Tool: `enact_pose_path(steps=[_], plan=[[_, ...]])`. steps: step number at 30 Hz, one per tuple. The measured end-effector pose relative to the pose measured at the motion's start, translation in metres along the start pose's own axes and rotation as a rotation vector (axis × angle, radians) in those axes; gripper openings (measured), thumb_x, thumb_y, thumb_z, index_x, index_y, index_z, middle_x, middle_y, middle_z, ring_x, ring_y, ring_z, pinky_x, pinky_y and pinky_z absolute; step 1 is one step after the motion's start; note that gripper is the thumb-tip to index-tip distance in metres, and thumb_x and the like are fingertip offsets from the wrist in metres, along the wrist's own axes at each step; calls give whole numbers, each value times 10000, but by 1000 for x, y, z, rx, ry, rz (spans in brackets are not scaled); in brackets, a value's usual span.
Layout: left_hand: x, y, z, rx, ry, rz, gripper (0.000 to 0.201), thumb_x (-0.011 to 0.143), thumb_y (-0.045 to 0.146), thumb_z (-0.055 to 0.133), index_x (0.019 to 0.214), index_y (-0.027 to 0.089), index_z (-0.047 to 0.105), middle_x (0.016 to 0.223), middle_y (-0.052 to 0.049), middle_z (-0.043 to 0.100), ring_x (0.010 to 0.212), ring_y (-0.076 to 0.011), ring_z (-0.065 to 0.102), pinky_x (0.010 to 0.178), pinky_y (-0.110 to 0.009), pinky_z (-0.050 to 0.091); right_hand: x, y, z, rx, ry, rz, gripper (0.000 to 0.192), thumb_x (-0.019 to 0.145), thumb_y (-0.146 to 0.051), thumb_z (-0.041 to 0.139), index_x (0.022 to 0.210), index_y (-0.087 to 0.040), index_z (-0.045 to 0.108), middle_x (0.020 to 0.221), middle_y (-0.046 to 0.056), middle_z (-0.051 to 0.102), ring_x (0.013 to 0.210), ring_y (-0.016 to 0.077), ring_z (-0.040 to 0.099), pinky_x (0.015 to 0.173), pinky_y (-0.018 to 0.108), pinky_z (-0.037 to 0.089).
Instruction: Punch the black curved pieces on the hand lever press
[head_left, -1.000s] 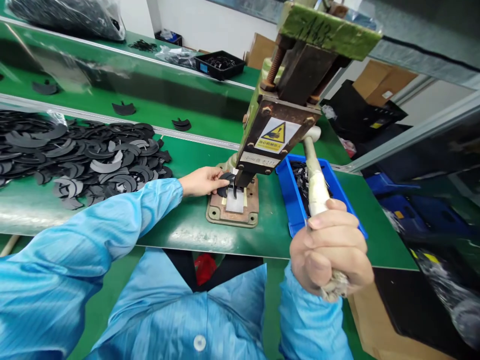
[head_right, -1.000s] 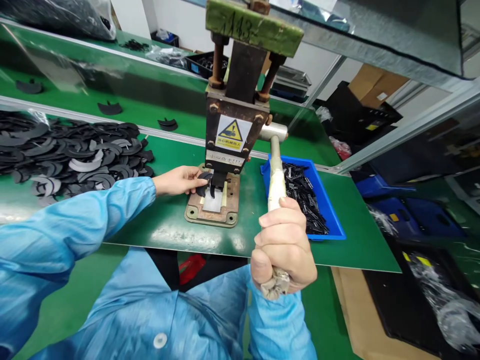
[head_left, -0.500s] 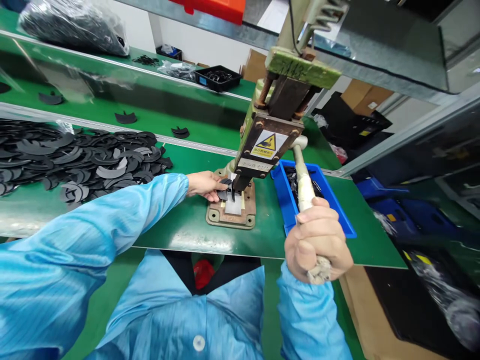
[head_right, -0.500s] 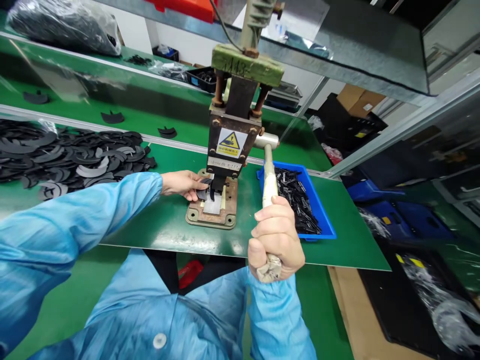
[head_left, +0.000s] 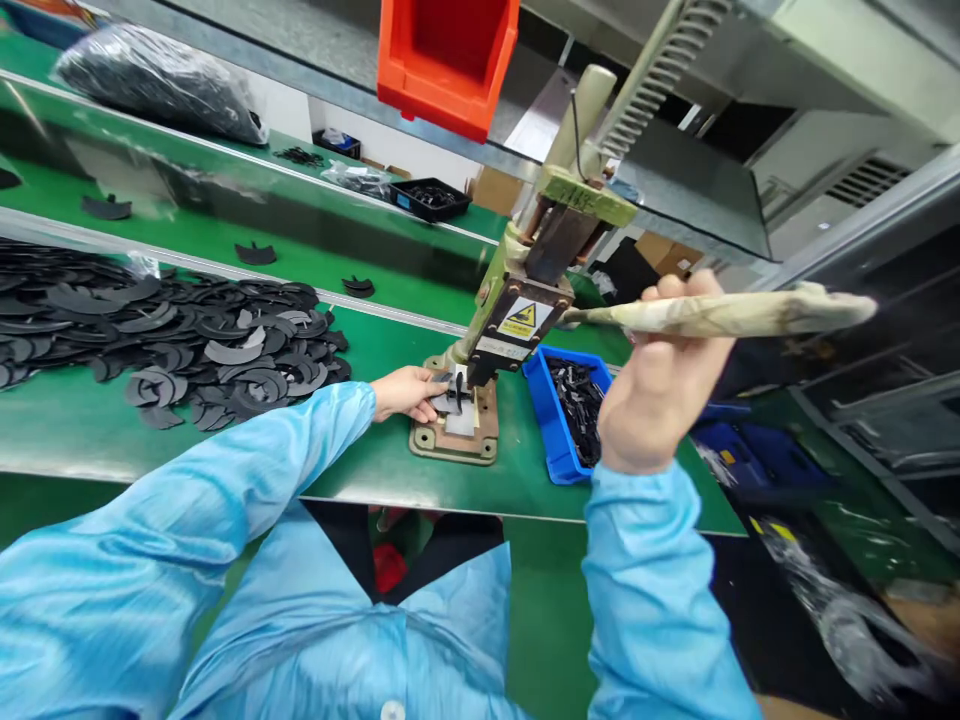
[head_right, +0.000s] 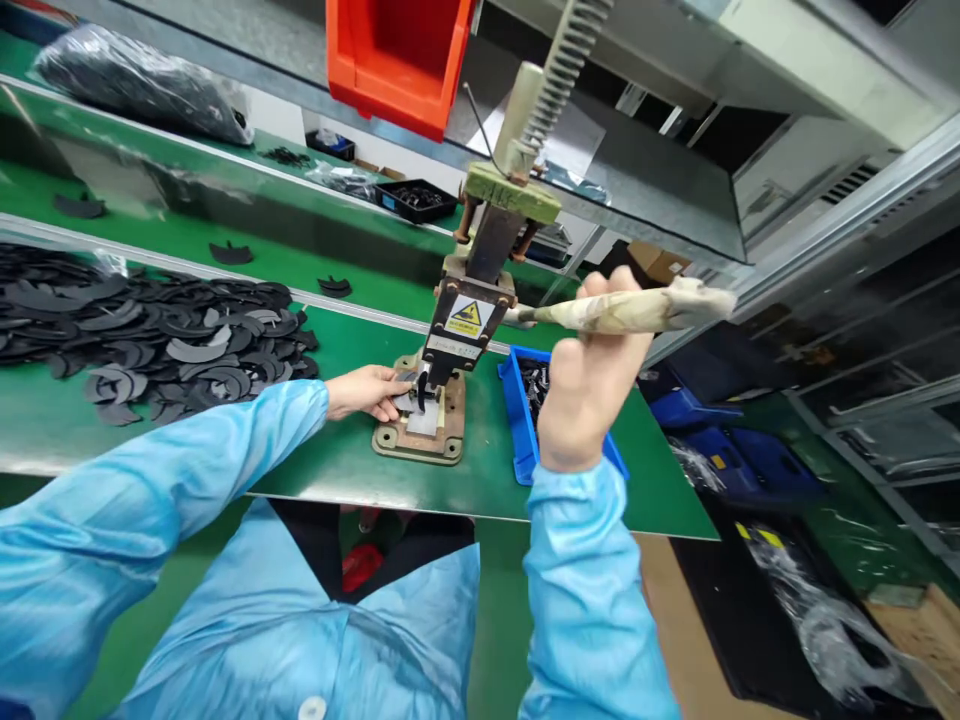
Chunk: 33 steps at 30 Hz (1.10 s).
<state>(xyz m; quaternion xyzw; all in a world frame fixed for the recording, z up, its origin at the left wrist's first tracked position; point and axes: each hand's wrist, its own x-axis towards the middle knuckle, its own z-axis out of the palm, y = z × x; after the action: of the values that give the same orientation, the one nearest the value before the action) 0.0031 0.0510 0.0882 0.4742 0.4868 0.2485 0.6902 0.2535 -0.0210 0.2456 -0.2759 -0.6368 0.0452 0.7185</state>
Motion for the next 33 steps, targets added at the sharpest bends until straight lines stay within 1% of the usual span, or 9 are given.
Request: enact_pose_path(steps=[2,4,6,10,16,20,23,29,33], plan=[[-17,-3,-1,9,-19,62,393,859,490,853,870,171,623,722,-46,749,526,-122,694,492,-194,554,-42,15,-10,-160,32,-20,518,950,-288,690,1446,-202,571,1433,135,644,1353,228,675,1149,361,562],[-39,-8,0,36,-52,138,427,853,538,840,880,175,617,710,-33,734,543,-131,701,491,-198,550,-89,23,-14,-246,-131,41,429,936,-198,700,1357,-227,625,1254,68,747,1161,155,763,1015,225,609],[-61,-11,4,61,-92,204,450,858,580,815,875,182,607,672,-17,708,547,-143,705,485,-205,547,-131,23,-8,-255,-316,115,333,916,-186,719,1244,-229,681,1029,16,802,910,133,808,841,192,650],[-94,-16,17,95,-141,265,441,878,603,774,902,184,636,712,-19,716,540,-140,693,478,-216,545,-178,14,16,-202,-509,220,262,936,-212,719,1195,-200,683,1002,10,813,809,123,796,726,217,677],[-109,-21,29,142,-134,250,426,889,599,756,903,192,632,654,-2,675,524,-149,681,458,-213,533,-202,8,39,-141,-426,325,129,1002,-284,647,983,-159,673,859,-11,754,723,94,739,649,206,626],[-114,-17,31,37,-225,171,469,856,623,783,895,183,627,648,-3,676,487,-130,654,440,-201,510,-215,-4,45,-160,-335,423,87,1008,-277,604,978,-195,610,919,21,751,778,121,741,660,220,611],[-114,-14,29,-27,-276,125,511,824,641,811,866,173,611,643,-2,670,489,-121,648,465,-203,521,-216,-11,44,-181,-353,474,79,1017,-274,577,1023,-199,601,934,34,750,781,128,738,675,236,605],[-110,-18,17,144,-185,199,466,900,636,733,888,194,587,655,16,634,535,-135,634,480,-225,484,-194,-10,23,-223,-539,395,162,973,-275,643,1121,-242,701,1053,49,796,966,177,756,891,327,605],[-118,-22,19,378,122,501,363,923,560,726,926,213,619,827,-2,629,684,-141,599,609,-266,496,-189,-9,18,-268,-577,322,130,975,-274,626,1082,-234,689,1010,60,780,929,185,730,856,343,582]])
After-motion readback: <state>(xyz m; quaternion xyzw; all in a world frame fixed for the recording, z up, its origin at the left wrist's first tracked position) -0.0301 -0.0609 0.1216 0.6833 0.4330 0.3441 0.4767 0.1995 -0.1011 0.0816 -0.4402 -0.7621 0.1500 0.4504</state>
